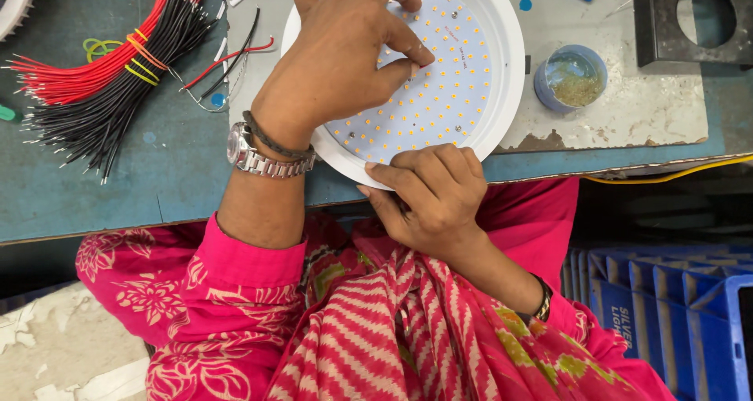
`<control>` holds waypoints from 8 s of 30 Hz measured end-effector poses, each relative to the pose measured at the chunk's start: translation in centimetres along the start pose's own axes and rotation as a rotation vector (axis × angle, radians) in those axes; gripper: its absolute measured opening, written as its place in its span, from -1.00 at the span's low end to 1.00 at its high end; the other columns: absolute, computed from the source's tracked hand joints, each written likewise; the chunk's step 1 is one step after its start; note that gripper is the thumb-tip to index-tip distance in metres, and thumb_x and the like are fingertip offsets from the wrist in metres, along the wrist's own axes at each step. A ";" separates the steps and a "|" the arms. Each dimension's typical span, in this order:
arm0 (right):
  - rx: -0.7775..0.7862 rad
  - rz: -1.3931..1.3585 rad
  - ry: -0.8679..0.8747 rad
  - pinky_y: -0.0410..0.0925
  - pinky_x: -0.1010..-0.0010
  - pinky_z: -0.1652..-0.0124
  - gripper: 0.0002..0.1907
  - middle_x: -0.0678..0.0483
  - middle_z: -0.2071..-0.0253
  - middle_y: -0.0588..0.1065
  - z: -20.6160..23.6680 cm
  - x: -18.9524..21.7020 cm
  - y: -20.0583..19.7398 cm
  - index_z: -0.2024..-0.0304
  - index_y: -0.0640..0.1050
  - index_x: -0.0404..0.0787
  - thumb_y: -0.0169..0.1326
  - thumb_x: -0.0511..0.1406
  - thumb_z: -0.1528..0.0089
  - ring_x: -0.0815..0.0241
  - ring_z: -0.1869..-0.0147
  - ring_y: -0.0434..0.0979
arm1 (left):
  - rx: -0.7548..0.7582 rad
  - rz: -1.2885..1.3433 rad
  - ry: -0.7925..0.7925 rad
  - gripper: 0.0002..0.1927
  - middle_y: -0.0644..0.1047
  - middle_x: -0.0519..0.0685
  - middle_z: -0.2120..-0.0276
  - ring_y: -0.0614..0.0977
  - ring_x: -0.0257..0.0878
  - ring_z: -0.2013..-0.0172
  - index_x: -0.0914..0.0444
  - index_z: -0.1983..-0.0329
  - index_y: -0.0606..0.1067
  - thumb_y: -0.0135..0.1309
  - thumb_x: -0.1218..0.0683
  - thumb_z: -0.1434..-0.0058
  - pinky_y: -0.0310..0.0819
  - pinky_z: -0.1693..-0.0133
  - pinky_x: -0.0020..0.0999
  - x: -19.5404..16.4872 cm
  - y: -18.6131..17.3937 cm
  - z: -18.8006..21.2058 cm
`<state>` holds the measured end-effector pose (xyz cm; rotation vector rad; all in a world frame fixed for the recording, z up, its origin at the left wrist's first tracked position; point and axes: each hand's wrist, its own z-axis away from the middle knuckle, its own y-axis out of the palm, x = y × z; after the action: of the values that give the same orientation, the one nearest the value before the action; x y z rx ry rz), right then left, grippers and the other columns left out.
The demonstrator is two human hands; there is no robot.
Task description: The person places a round LED ceiling light panel on the workbench, positions red and black wires on its solder pads, and solders the wire ends to the pads using a soldering iron, dipping the iron in flux between joints. They rotate the panel to reach different pads and continue soldering connections.
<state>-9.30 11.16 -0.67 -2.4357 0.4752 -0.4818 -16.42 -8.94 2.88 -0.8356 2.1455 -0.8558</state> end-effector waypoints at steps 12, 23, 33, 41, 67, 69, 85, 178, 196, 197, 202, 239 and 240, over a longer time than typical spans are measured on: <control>0.005 -0.056 -0.042 0.21 0.27 0.26 -0.69 0.19 0.37 0.46 -0.2 -0.7 -0.3 0.21 0.66 -0.07 0.36 -0.04 -0.17 0.16 0.28 0.41 | -0.169 -0.127 -0.079 -0.25 0.51 0.04 -0.06 0.43 0.10 -0.12 0.09 -0.23 0.50 0.46 -0.06 0.08 -0.02 -0.04 0.25 0.2 0.5 0.4; -0.023 -0.029 -0.050 0.20 0.28 0.25 -0.75 0.20 0.38 0.45 0.2 -0.8 0.0 0.20 0.66 -0.05 0.35 -0.11 -0.18 0.17 0.27 0.41 | -0.050 -0.091 -0.092 -0.57 0.54 -0.11 -0.05 0.48 -0.02 -0.15 -0.04 -0.12 0.60 0.35 0.00 -0.16 0.00 -0.16 0.21 0.3 0.1 0.5; -0.044 -0.037 -0.057 0.23 0.27 0.22 -0.78 0.21 0.36 0.45 0.6 -0.9 -0.1 0.19 0.65 -0.03 0.37 -0.17 -0.16 0.16 0.24 0.43 | -0.005 0.031 -0.089 -0.88 0.43 -0.04 -0.30 0.30 0.02 -0.38 0.00 0.33 0.68 0.19 0.06 -0.06 -0.15 -0.38 0.26 0.0 -0.7 0.3; -0.063 -0.070 -0.101 0.24 0.27 0.22 -0.78 0.22 0.35 0.46 0.8 -1.3 -0.3 0.26 0.64 -0.03 0.38 -0.14 -0.14 0.15 0.23 0.44 | 0.001 -0.197 -0.170 -0.82 0.31 0.11 -0.40 0.00 0.30 -0.48 0.09 0.21 0.67 0.29 -0.04 -0.17 -0.31 -0.28 0.56 -5.6 -2.5 4.8; 0.005 -0.155 -0.063 0.22 0.23 0.17 -0.76 0.23 0.29 0.50 1.2 -0.9 -1.5 0.28 0.63 -0.04 0.41 -0.23 -0.05 0.17 0.18 0.44 | -0.183 -0.283 -0.260 -0.81 0.44 0.02 -0.27 0.28 0.11 -0.38 0.15 0.20 0.66 0.23 -0.03 -0.24 -0.07 -0.29 0.36 -8.5 -0.4 7.5; 0.014 -0.158 -0.062 0.22 0.23 0.17 -0.76 0.22 0.28 0.51 1.1 -1.0 -1.7 0.27 0.63 -0.04 0.41 -0.22 -0.06 0.18 0.17 0.44 | -0.244 -0.244 -0.257 -0.82 0.45 0.00 -0.25 0.30 0.08 -0.40 0.15 0.13 0.66 0.23 0.00 -0.27 -0.06 -0.34 0.32 -8.5 -0.3 7.8; -0.067 -0.136 -0.140 0.23 0.27 0.14 -0.77 0.25 0.30 0.50 1.8 -2.1 -0.7 0.21 0.66 -0.01 0.40 -0.18 -0.11 0.20 0.18 0.45 | -0.358 -0.446 -0.602 -0.86 0.51 0.02 0.14 0.50 0.04 0.04 0.18 0.23 0.70 0.36 0.08 -0.16 0.41 0.06 -0.11 -1.2 -5.3 12.0; -0.963 -0.701 0.568 0.05 0.50 0.46 -0.74 -0.05 0.33 0.41 19.0 -28.1 -22.1 0.26 0.44 -0.36 0.00 -0.28 -0.44 0.25 0.46 0.22 | -0.369 0.077 -0.138 -0.90 0.61 0.02 0.28 0.63 0.00 0.03 0.26 0.32 0.56 0.27 0.17 -0.19 0.53 0.01 -0.12 -4.4 -2.0 8.6; -0.421 -0.698 0.449 0.20 0.50 0.42 -0.71 -0.03 0.24 0.41 -1.2 -12.1 -9.1 0.06 0.47 -0.45 0.12 -0.28 -0.39 0.25 0.48 0.28 | -0.454 0.123 -0.092 -0.85 0.58 -0.02 0.32 0.59 -0.02 -0.04 0.25 0.42 0.44 0.20 0.18 -0.15 0.49 -0.02 -0.12 -2.9 -1.2 8.9; -0.414 -0.705 0.438 0.21 0.49 0.41 -0.72 -0.04 0.22 0.40 -1.4 -11.9 -8.8 0.06 0.45 -0.45 0.13 -0.30 -0.39 0.24 0.46 0.29 | -0.461 0.114 -0.081 -0.85 0.58 -0.01 0.31 0.58 -0.02 -0.05 0.25 0.42 0.43 0.20 0.18 -0.15 0.49 -0.03 -0.12 -2.9 -1.1 8.9; -0.378 -0.725 0.430 0.23 0.48 0.40 -0.76 -0.09 0.14 0.45 -1.4 -11.8 -8.2 0.08 0.43 -0.46 0.08 -0.34 -0.37 0.19 0.44 0.32 | -0.481 0.099 -0.077 -0.84 0.56 0.02 0.31 0.58 -0.01 -0.05 0.25 0.42 0.42 0.19 0.18 -0.17 0.49 -0.04 -0.11 -2.6 -1.0 8.9; -0.306 -0.683 0.415 0.20 0.49 0.43 -0.79 -0.05 0.20 0.47 -1.7 -11.8 -8.0 0.14 0.46 -0.42 0.03 -0.31 -0.42 0.31 0.55 0.18 | -0.512 0.072 -0.052 -0.90 0.56 0.10 0.16 0.56 0.00 -0.03 0.29 0.40 0.48 0.17 0.18 -0.12 0.47 -0.08 -0.10 -2.1 0.0 8.8; -0.304 -0.689 0.411 0.21 0.48 0.42 -0.78 -0.05 0.19 0.46 -1.6 -11.8 -8.0 0.15 0.46 -0.43 0.04 -0.32 -0.43 0.31 0.55 0.18 | -0.514 0.066 -0.052 -0.90 0.56 0.10 0.16 0.56 0.00 -0.03 0.28 0.39 0.48 0.17 0.18 -0.11 0.47 -0.07 -0.10 -2.1 0.0 8.7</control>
<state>-18.51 21.57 2.87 -2.7639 -0.1741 -1.2926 -8.58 -10.21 -1.31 -1.0119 2.3661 -0.2385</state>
